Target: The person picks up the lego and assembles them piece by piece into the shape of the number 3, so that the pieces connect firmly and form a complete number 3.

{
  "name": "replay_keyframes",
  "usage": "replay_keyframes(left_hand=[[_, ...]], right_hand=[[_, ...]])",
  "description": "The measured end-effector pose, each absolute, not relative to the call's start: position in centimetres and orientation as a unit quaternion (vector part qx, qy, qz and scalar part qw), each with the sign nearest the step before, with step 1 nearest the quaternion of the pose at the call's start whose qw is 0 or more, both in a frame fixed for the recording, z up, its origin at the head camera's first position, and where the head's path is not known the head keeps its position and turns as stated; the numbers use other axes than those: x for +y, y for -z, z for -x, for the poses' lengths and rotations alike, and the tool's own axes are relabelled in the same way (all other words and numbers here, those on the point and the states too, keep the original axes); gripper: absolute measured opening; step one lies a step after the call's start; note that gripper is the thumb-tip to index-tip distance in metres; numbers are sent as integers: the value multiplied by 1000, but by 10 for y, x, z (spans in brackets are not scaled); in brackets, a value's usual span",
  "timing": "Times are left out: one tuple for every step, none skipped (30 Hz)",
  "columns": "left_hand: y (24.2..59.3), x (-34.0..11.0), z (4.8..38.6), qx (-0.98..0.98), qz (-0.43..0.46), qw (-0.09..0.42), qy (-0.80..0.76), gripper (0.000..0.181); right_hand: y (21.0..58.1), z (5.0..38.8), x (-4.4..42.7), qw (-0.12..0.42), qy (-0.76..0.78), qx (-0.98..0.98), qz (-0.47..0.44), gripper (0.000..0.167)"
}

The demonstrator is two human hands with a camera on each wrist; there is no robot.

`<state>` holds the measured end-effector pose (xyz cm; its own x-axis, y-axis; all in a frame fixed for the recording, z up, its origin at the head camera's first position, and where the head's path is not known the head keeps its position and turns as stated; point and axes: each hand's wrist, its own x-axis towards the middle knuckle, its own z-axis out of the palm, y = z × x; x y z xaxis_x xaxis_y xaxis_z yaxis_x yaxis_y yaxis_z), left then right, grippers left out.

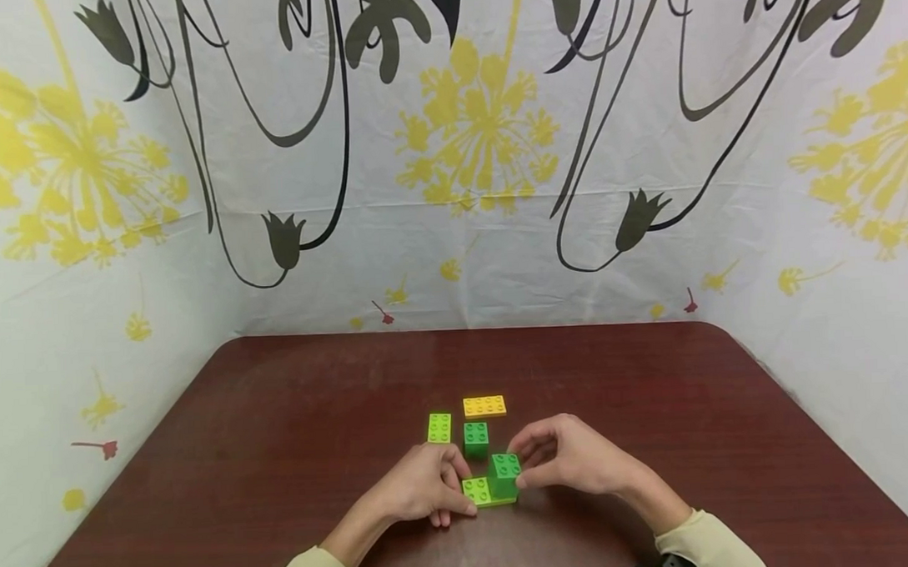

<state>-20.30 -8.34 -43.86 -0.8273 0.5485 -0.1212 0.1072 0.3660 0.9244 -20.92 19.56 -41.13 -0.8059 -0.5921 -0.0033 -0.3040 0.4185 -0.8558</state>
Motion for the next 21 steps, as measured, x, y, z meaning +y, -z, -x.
replay_keyframes(left_hand=[[439, -84, 203, 799, -206, 211, -524, 29], [439, -84, 202, 799, -206, 211, -524, 29], [439, -85, 202, 799, -206, 211, -524, 29], [439, -85, 202, 799, -207, 211, -524, 29], [439, -86, 201, 799, -207, 212, -524, 29], [439, -86, 201, 799, -208, 213, -523, 29], [439, -86, 201, 799, -208, 212, -523, 29], [439, -86, 202, 799, -207, 212, -523, 29], [439, -86, 202, 799, -207, 212, -523, 29], [439, -86, 202, 799, -207, 212, -523, 29], [439, -86, 202, 799, -207, 212, -523, 29], [439, -85, 203, 799, -207, 212, -523, 29], [439, -85, 203, 799, -207, 212, -523, 29], [439, -85, 203, 800, -207, 212, -522, 29], [439, -85, 203, 800, -207, 212, -522, 29], [439, -85, 204, 800, -207, 212, -522, 29], [439, -85, 204, 800, -206, 212, -522, 29], [439, -84, 204, 800, -206, 211, -522, 28], [439, -84, 204, 800, -206, 211, -522, 28], [440, -84, 205, 800, -206, 211, -522, 28], [440, -84, 205, 800, -206, 211, -522, 28]], right_hand=[[411, 208, 195, 153, 465, 829, 270, 29], [411, 207, 194, 153, 464, 830, 269, 29], [411, 206, 193, 153, 463, 831, 269, 29], [411, 205, 193, 151, 462, 832, 269, 29], [412, 204, 192, 151, 461, 833, 268, 29], [412, 203, 191, 150, 460, 833, 267, 29], [412, 204, 191, 150, 459, 834, 268, 29], [412, 204, 191, 149, 457, 835, 268, 29], [411, 204, 192, 149, 457, 835, 268, 29], [411, 205, 192, 148, 456, 836, 268, 29], [411, 205, 192, 148, 456, 836, 268, 29], [411, 205, 192, 148, 455, 836, 268, 29], [411, 205, 192, 148, 455, 836, 268, 29], [411, 206, 192, 148, 455, 836, 268, 29], [411, 206, 192, 149, 455, 836, 267, 29], [411, 206, 192, 148, 455, 836, 268, 29], [411, 207, 192, 148, 454, 837, 268, 29], [411, 207, 192, 148, 455, 837, 268, 29], [411, 208, 193, 147, 454, 837, 268, 28], [411, 208, 193, 147, 454, 837, 269, 28], [412, 208, 193, 146, 453, 837, 269, 28]])
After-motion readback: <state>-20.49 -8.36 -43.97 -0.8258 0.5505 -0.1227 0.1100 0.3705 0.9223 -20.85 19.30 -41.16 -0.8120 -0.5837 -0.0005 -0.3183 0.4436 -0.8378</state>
